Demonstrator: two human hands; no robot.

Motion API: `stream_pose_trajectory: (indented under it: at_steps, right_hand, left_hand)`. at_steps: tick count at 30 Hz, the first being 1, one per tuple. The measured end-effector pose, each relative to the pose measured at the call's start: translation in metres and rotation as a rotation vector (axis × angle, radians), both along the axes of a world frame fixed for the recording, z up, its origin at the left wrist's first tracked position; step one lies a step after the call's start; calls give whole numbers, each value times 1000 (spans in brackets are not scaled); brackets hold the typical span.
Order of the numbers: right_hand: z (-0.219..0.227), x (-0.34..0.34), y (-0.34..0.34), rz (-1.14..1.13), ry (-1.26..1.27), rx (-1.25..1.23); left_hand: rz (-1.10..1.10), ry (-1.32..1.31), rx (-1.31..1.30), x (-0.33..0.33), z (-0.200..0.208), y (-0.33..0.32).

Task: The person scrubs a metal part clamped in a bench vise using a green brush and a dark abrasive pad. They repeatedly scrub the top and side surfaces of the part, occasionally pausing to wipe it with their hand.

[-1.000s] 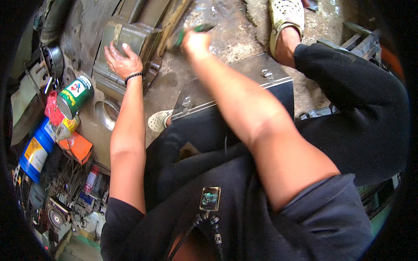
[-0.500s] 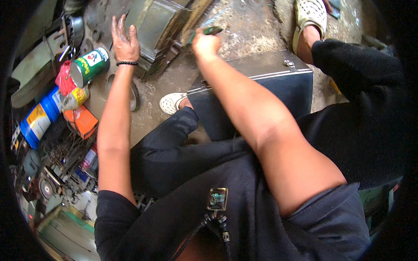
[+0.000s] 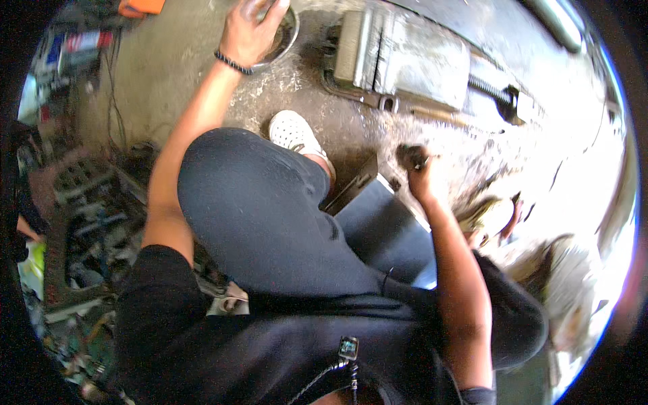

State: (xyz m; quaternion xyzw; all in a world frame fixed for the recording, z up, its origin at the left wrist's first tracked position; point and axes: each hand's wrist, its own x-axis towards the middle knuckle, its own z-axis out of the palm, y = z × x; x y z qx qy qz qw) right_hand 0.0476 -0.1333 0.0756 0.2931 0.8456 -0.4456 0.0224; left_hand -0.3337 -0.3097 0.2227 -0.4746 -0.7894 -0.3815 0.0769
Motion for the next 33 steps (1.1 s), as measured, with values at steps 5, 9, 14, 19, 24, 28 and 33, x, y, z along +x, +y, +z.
stream_pose_trajectory:
  at_steps: [5,9,14,19,24,28,33]
  right_hand:
    - [46,-66,-32,324,-178,13]
    - [74,-161,-55,435,-140,23]
    - [82,-317,-82,575,-59,336]
    - [40,-418,-100,510,-103,613]
    - [-23,-374,-132,481,-64,691]
    - [-33,-307,-168,1126,-421,890]
    - [-3,-251,-153,1407,-600,579]
  left_hand:
    - [459,-874,689,47,-104,-113]
    - [705,-996,808,82,-167,-159]
    - [760,-893,982,84,-198,-167]
    - [781,-774,1002,69,-205,-187]
    - [912,-802,1108,81,-212,-219]
    - [1048,-870,1105,92,-212,-228]
    - [1028,-857,1073,88,-212,-233]
